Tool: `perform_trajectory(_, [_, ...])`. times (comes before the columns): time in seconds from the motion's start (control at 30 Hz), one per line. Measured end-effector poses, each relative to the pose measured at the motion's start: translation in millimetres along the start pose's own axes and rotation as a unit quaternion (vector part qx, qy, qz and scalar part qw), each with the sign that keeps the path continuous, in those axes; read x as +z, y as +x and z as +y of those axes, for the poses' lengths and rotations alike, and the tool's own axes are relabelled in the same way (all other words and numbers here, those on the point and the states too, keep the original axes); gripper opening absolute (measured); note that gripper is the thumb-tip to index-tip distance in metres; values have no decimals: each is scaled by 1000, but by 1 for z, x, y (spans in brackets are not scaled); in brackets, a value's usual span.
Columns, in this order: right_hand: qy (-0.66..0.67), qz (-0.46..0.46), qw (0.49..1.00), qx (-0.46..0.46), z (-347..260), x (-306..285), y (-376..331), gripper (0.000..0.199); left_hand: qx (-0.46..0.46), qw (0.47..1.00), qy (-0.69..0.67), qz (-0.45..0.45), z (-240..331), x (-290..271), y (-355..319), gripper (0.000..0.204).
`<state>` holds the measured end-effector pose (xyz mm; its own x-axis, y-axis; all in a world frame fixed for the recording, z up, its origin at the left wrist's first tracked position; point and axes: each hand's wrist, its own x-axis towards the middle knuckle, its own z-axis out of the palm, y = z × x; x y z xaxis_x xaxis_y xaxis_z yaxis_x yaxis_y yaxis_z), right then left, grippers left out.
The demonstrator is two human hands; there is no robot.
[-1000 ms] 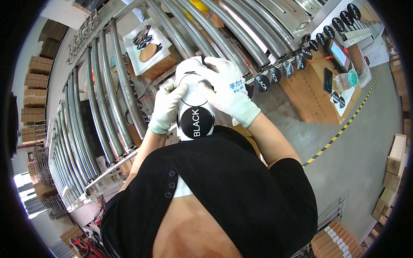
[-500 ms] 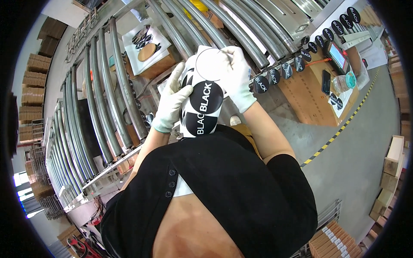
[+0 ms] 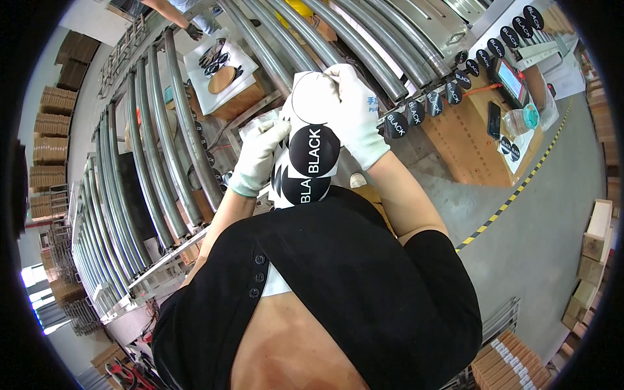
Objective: Tape a treadmill box and apply labels/stickers to circular components in a factory setting.
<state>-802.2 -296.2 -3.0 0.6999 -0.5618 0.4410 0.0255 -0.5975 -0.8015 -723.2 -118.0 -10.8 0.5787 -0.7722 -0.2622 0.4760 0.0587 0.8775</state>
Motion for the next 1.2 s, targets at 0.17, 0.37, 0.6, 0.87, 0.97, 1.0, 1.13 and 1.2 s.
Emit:
perform_trajectory(0.17, [-95,73,990,-69,-10,-4,-2,44,-34,999,-18,19,-1,-1,1,25])
perform_trajectory(0.37, [-192,-136,947,-221,-41,-32,-22,39,-70,991,-112,1,-6,-6,3,26])
perform_trajectory(0.6, [-193,-177,939,-225,-29,-9,-30,35,-132,983,-127,-2,-15,-4,1,24])
perform_trajectory(0.87, [-185,-126,933,-281,-24,6,-36,21,-156,971,-177,25,-27,-10,0,20])
perform_trajectory(0.97, [-185,-133,919,-323,-21,7,-34,20,-52,999,-9,-4,-30,-7,-1,18])
perform_trajectory(1.0, [-177,-138,920,-321,-20,8,-34,19,-68,997,-32,12,-32,-8,1,17])
perform_trajectory(1.13, [-155,-119,932,-305,-28,-3,-36,20,-88,994,-57,36,-29,-11,5,18])
perform_trajectory(1.2, [-167,-115,933,-299,-28,-7,-35,22,-156,963,-218,19,-36,-24,13,25])
